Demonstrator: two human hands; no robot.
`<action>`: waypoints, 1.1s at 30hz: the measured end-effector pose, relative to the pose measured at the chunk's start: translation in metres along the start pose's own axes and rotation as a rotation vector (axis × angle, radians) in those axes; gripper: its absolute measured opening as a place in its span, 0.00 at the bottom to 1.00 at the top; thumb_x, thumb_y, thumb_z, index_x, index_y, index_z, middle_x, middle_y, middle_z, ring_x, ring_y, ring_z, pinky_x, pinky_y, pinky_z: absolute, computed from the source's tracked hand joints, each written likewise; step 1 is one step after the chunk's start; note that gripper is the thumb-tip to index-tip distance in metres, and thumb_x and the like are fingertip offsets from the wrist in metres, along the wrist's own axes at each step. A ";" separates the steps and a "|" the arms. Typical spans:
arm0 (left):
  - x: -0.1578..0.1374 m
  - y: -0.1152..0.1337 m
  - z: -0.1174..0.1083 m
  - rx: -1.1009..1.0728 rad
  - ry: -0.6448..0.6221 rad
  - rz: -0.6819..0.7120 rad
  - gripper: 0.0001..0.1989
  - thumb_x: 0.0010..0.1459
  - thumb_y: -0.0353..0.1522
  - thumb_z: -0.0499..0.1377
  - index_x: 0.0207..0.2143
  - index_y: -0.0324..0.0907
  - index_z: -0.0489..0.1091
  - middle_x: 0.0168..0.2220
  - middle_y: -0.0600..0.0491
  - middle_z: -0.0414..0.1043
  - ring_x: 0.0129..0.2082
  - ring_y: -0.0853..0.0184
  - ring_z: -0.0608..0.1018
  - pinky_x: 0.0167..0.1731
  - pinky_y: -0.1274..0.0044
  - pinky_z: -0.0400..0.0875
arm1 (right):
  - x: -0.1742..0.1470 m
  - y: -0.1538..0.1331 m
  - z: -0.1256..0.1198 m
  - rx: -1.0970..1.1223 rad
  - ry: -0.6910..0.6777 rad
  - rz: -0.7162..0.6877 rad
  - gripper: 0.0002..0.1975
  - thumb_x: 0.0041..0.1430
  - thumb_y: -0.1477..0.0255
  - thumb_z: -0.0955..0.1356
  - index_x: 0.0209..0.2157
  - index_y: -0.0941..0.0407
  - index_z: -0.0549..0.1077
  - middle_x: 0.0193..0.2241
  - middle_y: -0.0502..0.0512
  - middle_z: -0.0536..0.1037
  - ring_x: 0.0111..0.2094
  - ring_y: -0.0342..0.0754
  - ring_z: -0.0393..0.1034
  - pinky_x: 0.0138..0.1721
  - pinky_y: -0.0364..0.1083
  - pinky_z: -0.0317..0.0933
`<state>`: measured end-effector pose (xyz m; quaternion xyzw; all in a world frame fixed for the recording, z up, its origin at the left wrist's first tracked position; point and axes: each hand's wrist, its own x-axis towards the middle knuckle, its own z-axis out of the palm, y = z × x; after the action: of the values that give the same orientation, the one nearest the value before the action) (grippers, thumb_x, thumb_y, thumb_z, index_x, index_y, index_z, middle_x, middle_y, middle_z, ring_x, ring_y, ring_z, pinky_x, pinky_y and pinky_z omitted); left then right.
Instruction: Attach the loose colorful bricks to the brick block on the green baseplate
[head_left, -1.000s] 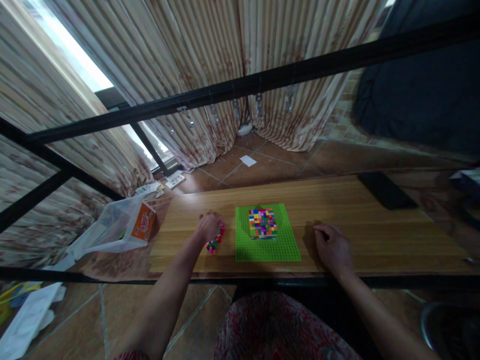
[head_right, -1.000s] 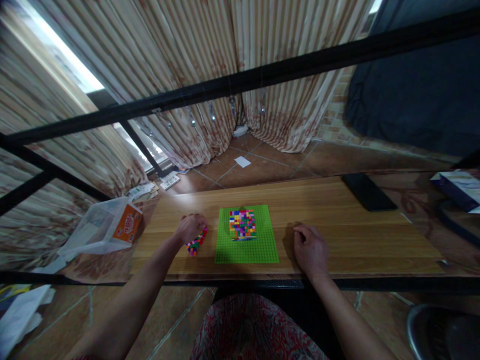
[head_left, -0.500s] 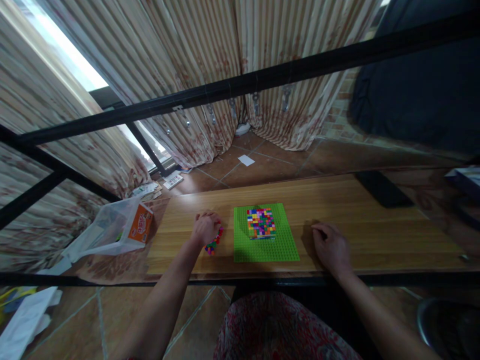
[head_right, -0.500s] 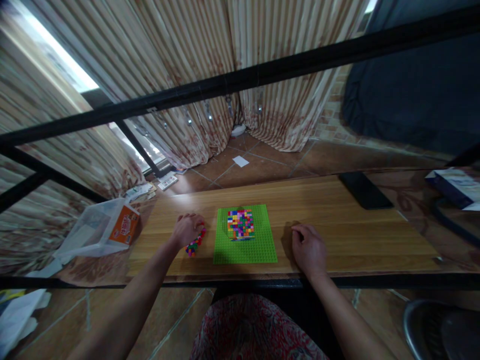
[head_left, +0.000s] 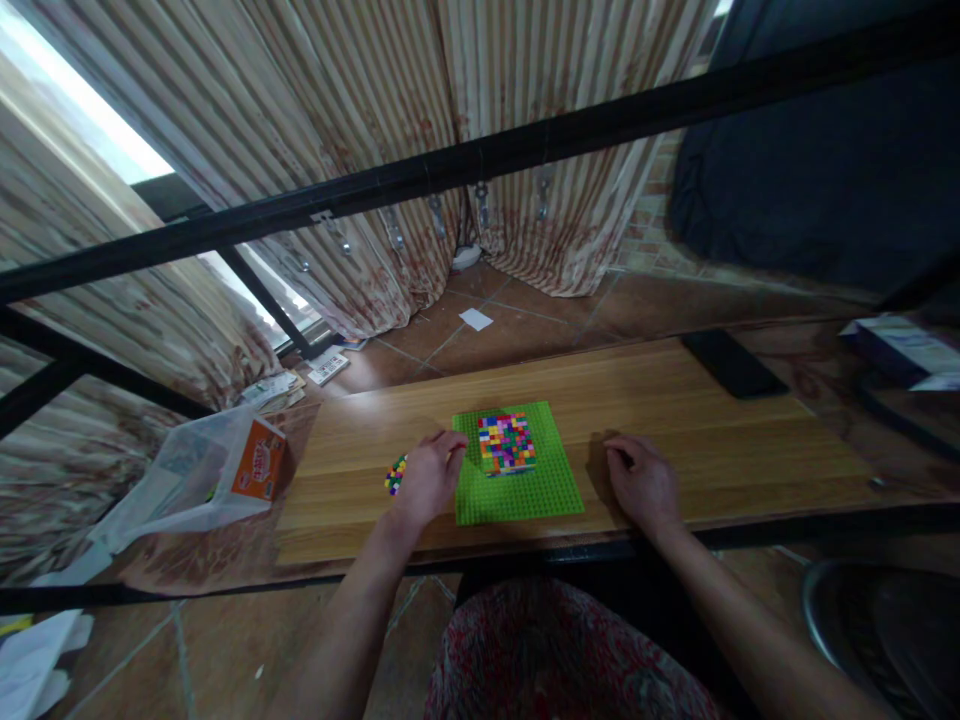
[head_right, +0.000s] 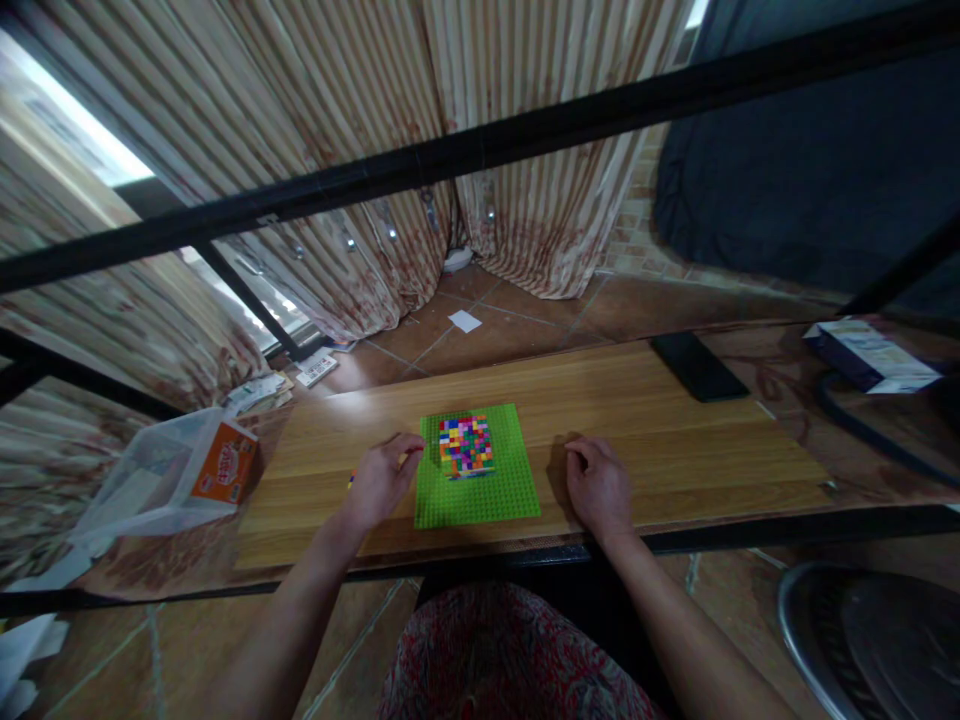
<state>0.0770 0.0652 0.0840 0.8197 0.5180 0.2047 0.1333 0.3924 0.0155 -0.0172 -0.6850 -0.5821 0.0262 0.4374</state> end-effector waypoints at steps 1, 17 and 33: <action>-0.002 0.008 0.003 -0.013 -0.004 0.027 0.10 0.64 0.30 0.52 0.39 0.45 0.73 0.36 0.53 0.76 0.36 0.68 0.77 0.40 0.77 0.69 | 0.000 -0.001 0.000 -0.001 -0.002 0.002 0.13 0.60 0.67 0.61 0.33 0.55 0.76 0.35 0.60 0.78 0.37 0.53 0.73 0.41 0.52 0.67; 0.010 0.053 0.024 0.310 -0.078 0.181 0.05 0.62 0.28 0.54 0.40 0.41 0.68 0.34 0.50 0.77 0.36 0.64 0.78 0.47 0.69 0.66 | 0.000 0.000 0.000 0.025 -0.028 0.011 0.13 0.61 0.66 0.61 0.33 0.56 0.76 0.35 0.60 0.78 0.38 0.54 0.72 0.42 0.52 0.66; 0.008 0.049 0.033 0.175 0.004 0.133 0.03 0.62 0.31 0.57 0.38 0.43 0.70 0.34 0.52 0.78 0.36 0.64 0.78 0.53 0.65 0.63 | 0.000 -0.002 -0.001 0.027 -0.018 0.009 0.12 0.61 0.68 0.62 0.33 0.55 0.76 0.35 0.60 0.78 0.38 0.53 0.72 0.42 0.53 0.66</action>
<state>0.1344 0.0512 0.0774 0.8605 0.4785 0.1688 0.0465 0.3915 0.0148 -0.0150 -0.6813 -0.5825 0.0424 0.4413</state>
